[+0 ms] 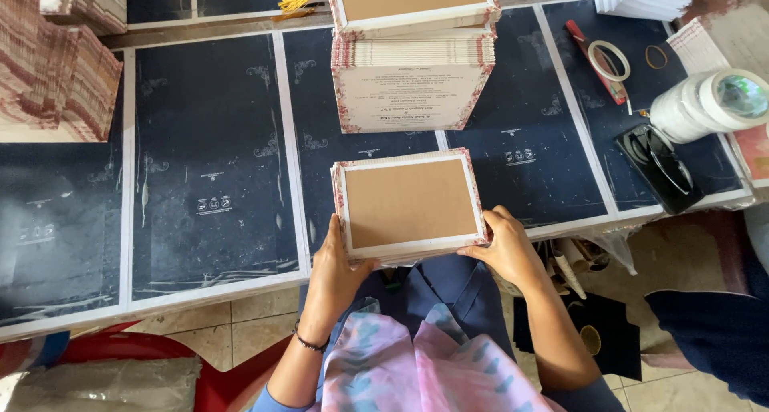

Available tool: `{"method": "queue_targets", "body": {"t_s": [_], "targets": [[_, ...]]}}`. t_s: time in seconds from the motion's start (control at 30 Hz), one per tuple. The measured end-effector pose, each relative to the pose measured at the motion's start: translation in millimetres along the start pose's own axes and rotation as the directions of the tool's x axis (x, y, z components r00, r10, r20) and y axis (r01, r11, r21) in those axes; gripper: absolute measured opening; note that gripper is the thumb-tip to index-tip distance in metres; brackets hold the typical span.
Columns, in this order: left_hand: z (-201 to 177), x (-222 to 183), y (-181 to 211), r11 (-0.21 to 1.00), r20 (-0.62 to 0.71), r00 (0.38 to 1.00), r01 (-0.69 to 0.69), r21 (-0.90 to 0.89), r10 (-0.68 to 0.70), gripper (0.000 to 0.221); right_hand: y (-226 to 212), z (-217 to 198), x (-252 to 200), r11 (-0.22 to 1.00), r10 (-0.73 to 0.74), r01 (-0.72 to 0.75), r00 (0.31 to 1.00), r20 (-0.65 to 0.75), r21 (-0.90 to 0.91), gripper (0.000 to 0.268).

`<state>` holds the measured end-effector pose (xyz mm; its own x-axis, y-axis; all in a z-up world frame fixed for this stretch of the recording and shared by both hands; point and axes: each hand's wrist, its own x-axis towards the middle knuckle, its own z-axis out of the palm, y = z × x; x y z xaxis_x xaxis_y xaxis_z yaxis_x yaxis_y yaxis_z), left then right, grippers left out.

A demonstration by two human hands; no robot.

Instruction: Organizing and stacking printed cards on a work table.

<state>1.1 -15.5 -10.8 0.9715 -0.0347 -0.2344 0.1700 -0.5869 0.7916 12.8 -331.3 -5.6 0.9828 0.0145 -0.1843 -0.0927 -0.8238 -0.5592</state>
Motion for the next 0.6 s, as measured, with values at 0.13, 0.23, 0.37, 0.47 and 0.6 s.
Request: {"method": "queue_targets", "body": {"t_s": [0.13, 0.23, 0.37, 0.47, 0.6], "targets": [[-6, -6, 16, 0.998, 0.055, 0.998, 0.019, -0.059, -0.016, 0.126, -8, -12, -4, 0.995, -0.053, 0.051, 0.998, 0.031, 0.082, 0.052], [-9, -7, 15, 0.988, 0.060, 0.996, 0.077, -0.134, -0.069, 0.122, -9, -13, -4, 0.996, -0.058, 0.053, 0.996, 0.061, 0.074, 0.054], [-4, 3, 6, 0.836, -0.015, 0.999, 0.026, -0.548, -0.041, 0.093, 21, -2, 16, 0.998, -0.042, 0.042, 0.999, 0.005, 0.043, 0.038], [13, 39, -55, 0.735, -0.056, 0.990, 0.057, -0.676, -0.127, 0.085, 60, 21, 50, 0.984, 0.044, -0.016, 0.986, -0.158, 0.176, 0.047], [6, 50, -21, 0.727, 0.003, 0.976, 0.165, -0.667, -0.219, 0.082, 50, 36, 57, 0.961, 0.117, -0.078, 0.984, -0.136, 0.265, 0.042]]}}
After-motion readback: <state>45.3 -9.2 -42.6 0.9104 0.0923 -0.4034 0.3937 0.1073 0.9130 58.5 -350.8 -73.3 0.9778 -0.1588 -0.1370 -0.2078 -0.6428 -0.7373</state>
